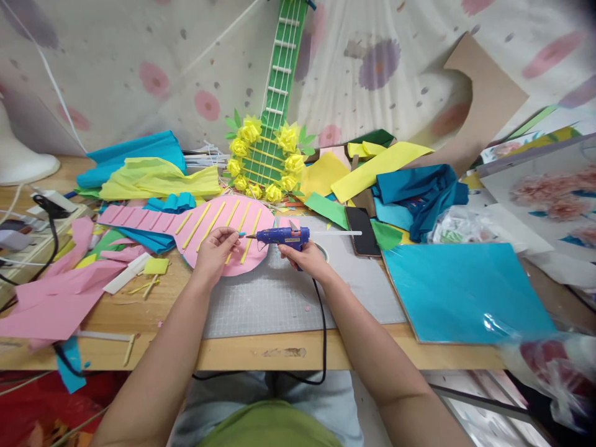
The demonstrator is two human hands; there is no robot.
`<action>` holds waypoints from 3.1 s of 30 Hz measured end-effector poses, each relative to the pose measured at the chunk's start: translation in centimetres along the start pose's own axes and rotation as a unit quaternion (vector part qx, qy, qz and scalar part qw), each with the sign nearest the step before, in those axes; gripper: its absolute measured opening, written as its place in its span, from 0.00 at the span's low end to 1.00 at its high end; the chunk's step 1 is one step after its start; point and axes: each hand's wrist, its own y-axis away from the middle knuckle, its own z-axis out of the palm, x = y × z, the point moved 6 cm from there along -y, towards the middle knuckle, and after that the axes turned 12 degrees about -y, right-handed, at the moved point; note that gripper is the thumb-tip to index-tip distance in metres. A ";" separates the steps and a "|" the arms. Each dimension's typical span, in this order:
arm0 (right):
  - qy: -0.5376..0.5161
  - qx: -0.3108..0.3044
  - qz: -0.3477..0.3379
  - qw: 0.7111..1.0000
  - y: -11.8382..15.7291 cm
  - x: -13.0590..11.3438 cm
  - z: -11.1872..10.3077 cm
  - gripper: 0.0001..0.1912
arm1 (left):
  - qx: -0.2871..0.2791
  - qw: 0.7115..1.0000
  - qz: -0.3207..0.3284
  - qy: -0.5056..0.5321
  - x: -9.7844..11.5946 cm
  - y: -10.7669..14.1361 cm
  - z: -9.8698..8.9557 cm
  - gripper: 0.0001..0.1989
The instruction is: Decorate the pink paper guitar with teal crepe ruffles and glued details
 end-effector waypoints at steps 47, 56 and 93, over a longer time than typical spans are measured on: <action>0.224 -0.055 -0.210 0.950 -1.6 -6.6 4.5 0.07 | -0.230 0.833 0.251 -0.437 9.2 -1.4 4.8 0.30; 0.136 -0.032 -0.161 0.977 -3.5 -4.8 4.1 0.06 | -0.193 0.792 0.310 -0.489 8.3 -1.9 4.1 0.27; 0.318 -0.058 -0.249 0.913 -1.5 -2.1 5.4 0.04 | 0.016 0.703 0.405 -0.585 0.8 2.7 -0.8 0.17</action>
